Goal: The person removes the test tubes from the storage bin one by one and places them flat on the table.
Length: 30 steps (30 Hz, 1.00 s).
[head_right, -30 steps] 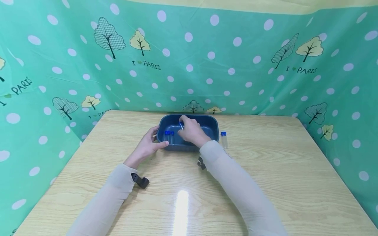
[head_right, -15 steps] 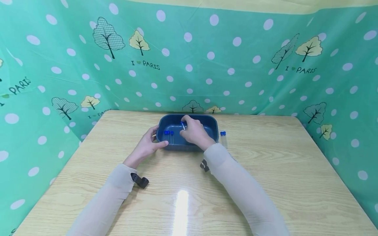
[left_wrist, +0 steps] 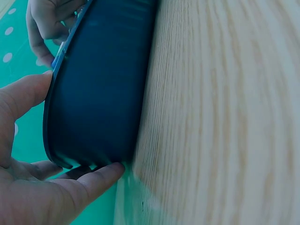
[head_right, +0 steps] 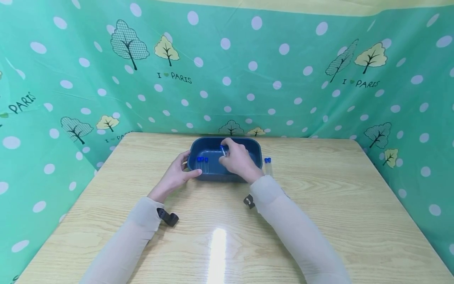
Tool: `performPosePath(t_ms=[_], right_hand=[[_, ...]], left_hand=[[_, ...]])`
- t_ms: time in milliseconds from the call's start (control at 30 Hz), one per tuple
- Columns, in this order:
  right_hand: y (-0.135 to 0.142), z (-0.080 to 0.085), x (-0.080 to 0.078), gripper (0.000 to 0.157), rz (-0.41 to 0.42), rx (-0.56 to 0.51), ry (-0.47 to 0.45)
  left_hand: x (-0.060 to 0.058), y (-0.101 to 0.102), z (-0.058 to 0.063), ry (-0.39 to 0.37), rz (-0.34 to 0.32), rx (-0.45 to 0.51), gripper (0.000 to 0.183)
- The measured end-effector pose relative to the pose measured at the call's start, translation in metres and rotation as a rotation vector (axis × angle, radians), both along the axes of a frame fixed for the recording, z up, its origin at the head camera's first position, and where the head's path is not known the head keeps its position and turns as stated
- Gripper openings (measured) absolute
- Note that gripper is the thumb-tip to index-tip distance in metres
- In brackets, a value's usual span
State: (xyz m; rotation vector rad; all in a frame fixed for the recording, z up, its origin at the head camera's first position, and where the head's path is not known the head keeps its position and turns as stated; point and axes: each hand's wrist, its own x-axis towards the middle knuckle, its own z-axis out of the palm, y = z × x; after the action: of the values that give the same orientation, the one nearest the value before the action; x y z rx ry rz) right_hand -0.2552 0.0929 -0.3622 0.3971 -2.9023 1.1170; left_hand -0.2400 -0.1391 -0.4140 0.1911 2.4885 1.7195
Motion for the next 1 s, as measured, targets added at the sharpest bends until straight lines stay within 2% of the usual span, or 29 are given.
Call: performPosePath(t_ms=[367,1000], right_hand=[[0.010,0.000,0.006,0.050,0.012,-0.035,0.009],[0.020,-0.001,0.020,0.049,0.005,-0.031,0.088]], left_hand=[[-0.001,0.000,0.000,0.004,0.004,-0.017,0.090],[0.000,0.001,0.002,0.009,-0.001,0.009,0.089]])
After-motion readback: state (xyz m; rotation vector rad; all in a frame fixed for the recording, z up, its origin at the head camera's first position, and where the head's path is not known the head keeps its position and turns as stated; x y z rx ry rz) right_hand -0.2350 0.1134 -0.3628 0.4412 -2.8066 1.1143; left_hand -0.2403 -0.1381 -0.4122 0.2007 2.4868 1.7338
